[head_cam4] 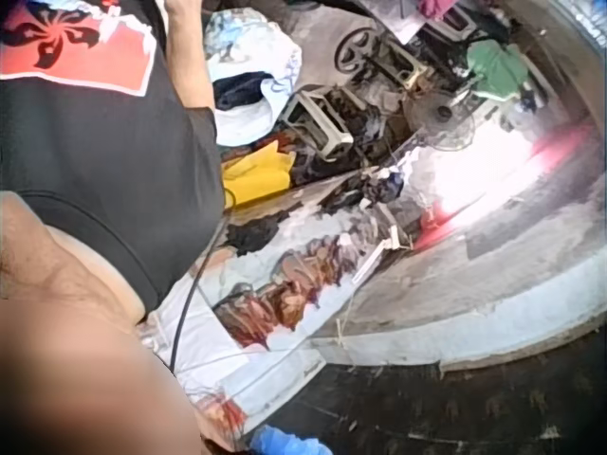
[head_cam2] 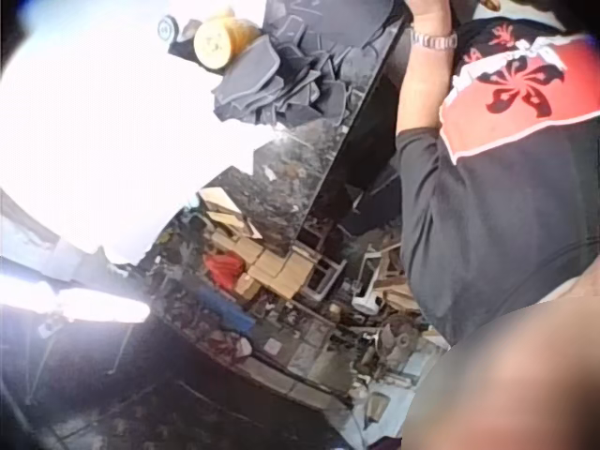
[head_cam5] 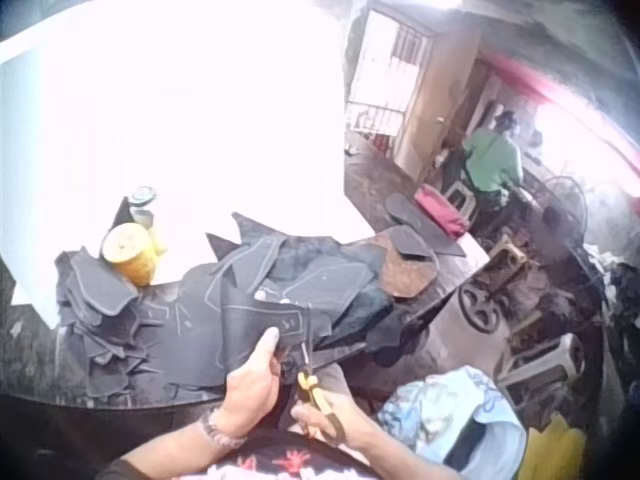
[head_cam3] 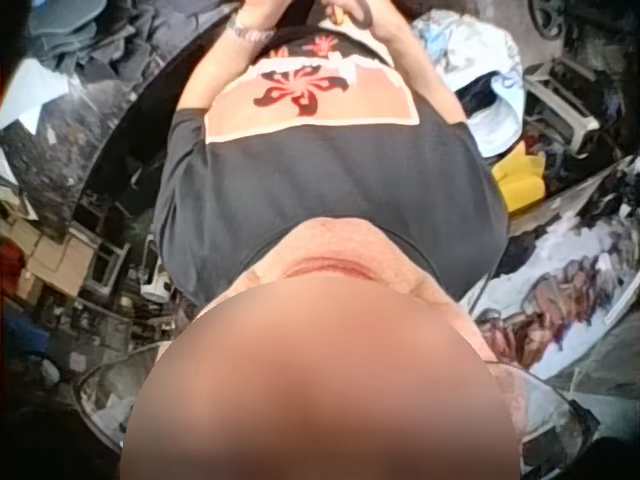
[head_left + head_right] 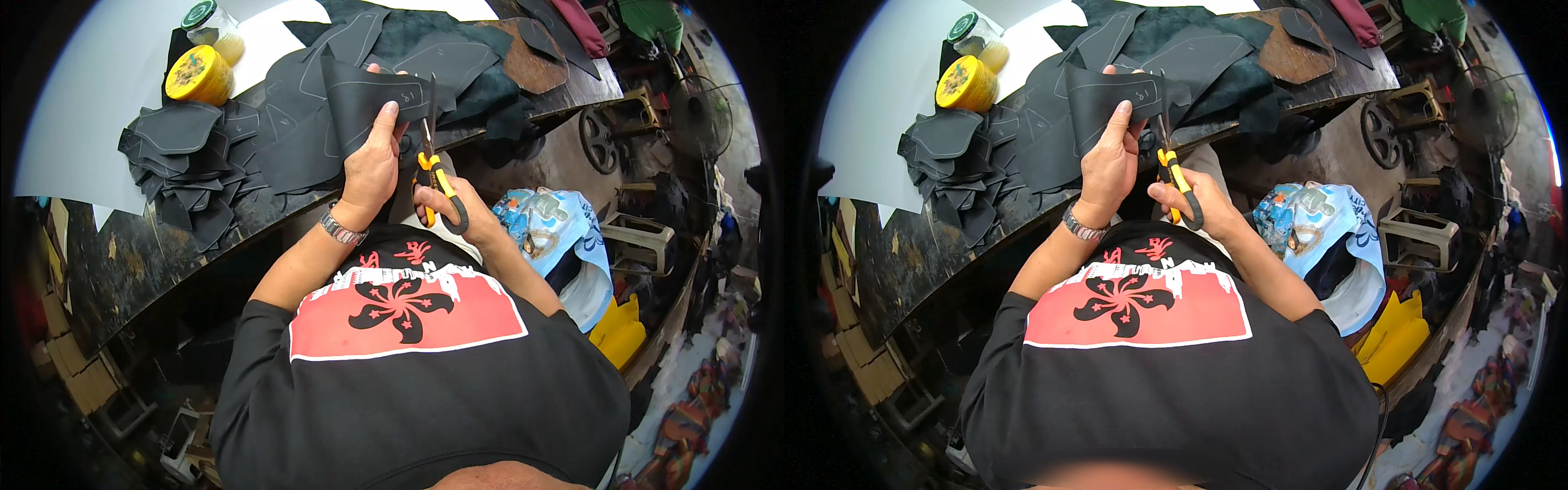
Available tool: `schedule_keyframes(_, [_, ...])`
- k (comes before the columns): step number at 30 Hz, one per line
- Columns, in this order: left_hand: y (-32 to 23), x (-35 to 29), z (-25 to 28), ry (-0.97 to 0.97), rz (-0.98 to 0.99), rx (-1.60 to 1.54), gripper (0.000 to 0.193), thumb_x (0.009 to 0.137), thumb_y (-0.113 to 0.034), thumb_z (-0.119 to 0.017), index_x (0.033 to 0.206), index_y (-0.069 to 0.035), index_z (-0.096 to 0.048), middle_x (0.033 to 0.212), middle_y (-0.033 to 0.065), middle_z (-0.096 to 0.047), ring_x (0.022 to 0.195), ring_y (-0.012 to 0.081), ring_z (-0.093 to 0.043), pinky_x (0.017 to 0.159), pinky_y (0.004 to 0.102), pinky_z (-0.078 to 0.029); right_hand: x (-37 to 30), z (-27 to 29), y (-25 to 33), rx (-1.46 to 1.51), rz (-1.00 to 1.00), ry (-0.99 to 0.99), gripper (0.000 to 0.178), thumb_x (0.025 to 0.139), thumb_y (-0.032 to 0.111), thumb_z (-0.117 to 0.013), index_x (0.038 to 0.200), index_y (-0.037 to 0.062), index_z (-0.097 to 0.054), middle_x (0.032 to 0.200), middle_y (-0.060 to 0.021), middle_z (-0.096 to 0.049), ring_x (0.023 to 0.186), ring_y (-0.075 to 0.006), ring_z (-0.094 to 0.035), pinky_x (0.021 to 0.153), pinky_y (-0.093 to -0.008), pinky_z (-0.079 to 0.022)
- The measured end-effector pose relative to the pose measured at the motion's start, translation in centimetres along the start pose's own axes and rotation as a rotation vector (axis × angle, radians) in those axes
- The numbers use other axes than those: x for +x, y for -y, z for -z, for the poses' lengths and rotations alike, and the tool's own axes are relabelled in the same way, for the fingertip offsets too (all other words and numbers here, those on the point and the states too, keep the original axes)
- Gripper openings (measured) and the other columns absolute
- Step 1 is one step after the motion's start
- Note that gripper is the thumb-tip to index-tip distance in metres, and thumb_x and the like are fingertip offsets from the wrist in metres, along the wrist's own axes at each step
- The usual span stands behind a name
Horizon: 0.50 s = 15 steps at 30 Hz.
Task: The person uses shears to cut black fabric pieces along marked outlines on a worktable. They repeatedly pick up fabric layers, cut along the lines, and place the cut pieces into a growing stack on the left side of the table.
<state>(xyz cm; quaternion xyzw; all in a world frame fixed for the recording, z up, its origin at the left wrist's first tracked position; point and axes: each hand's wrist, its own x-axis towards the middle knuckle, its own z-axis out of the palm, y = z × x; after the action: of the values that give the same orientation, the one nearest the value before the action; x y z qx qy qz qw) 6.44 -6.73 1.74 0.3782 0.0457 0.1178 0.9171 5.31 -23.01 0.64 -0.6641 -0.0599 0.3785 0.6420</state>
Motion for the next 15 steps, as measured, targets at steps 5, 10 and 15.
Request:
schedule_keyframes(5, [0.1,0.3,-0.3,0.009,-0.022,-0.013,0.051,0.100,-0.013,-0.046,0.148,-0.016,-0.028,0.138,0.0070,-0.047,0.120,0.0148,-0.051,0.100,0.0308,-0.043,0.9,0.2,0.3,-0.078,0.082,-0.035,0.049,0.082,0.050,-0.072,0.090,0.0036,-0.059,0.068,-0.0004,-0.056,0.059,-0.0070,-0.051,0.055,-0.0215,-0.041])
schedule_keyframes(10, [0.4,0.2,-0.6,-0.009,-0.047,-0.049,0.048,0.100,-0.008,-0.045,0.146,-0.012,-0.031,0.140,0.0054,-0.044,0.120,0.0150,-0.053,0.097,0.0317,-0.047,0.3,-0.5,-0.4,0.116,0.085,-0.054,0.043,0.083,0.045,-0.074,0.086,0.0051,-0.058,0.062,0.0029,-0.053,0.053,-0.0045,-0.050,0.049,-0.0192,-0.040])
schedule_keyframes(15, [0.1,0.5,-0.5,0.013,-0.091,-0.049,0.049,0.100,-0.008,-0.044,0.146,-0.011,-0.029,0.141,0.0062,-0.043,0.120,0.0166,-0.053,0.100,0.0334,-0.048,0.0,-1.0,-0.7,0.127,0.107,-0.070,0.039,0.083,0.040,-0.075,0.084,0.0051,-0.058,0.057,0.0039,-0.051,0.046,-0.0034,-0.048,0.044,-0.0177,-0.038])
